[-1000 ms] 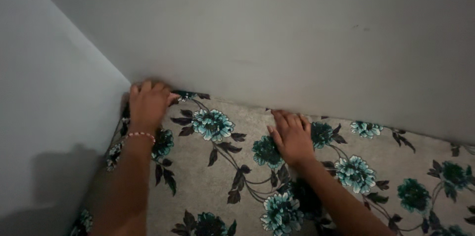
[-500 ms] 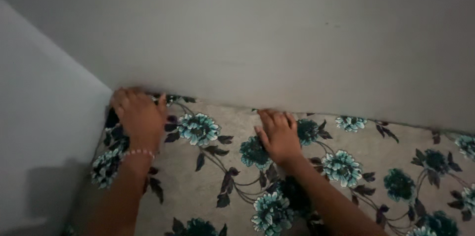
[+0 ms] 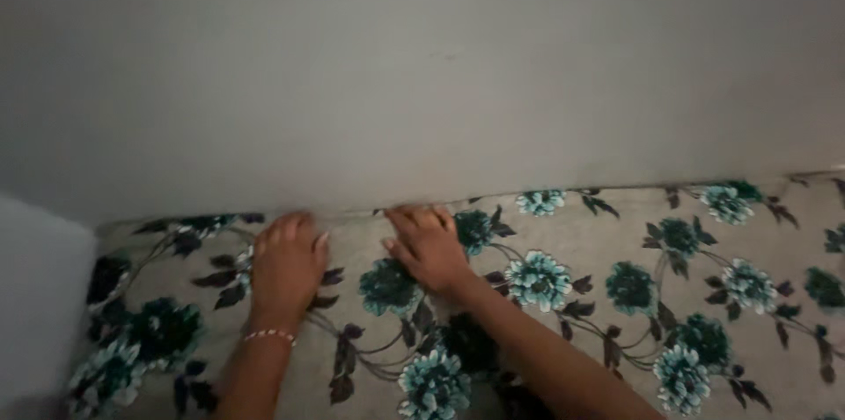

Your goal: The person smooths a floral-patterned rug on the floor by hand, pressing and tucking the edges along the wall to flatten the surface.

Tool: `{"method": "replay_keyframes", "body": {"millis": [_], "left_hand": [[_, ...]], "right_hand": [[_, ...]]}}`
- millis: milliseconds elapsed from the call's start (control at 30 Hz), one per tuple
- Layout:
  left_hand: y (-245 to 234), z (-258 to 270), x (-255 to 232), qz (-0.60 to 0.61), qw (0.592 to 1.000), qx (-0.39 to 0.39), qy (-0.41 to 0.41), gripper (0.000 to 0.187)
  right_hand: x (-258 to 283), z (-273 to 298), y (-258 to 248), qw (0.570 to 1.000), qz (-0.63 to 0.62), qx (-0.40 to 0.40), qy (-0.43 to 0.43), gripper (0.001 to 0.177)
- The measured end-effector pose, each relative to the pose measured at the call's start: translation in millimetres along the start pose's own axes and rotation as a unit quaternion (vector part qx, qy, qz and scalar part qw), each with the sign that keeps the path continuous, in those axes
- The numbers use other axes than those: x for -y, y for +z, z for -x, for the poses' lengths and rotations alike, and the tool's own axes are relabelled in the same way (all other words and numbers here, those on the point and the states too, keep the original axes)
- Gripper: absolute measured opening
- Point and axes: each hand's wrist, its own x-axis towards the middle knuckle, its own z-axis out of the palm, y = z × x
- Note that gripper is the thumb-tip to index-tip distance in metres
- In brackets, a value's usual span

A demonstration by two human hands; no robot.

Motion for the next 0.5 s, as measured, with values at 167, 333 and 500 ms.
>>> {"method": "replay_keyframes", "body": {"millis": [167,333,500], "left_hand": [[-1.0,-0.4,0.1,-0.007,1.0,-0.004,0.006,0.042],[-6.3,-7.4,-6.0,-0.052,0.997,0.062,-0.016,0.037],[3.0,-20.5,-31.1,0.007,0.994,0.099,0.042,0.046]], "right_hand": [[-19.4,4.8,-29.0,1.0,-0.013,0.012,0.017,0.048],[-46.4,16.0,-48.2,0.986,0.104,0.011,0.127,0.034],[-53.8,17.3,-33.5,0.982,0.152,-0.018,0.115,0.035]]}}
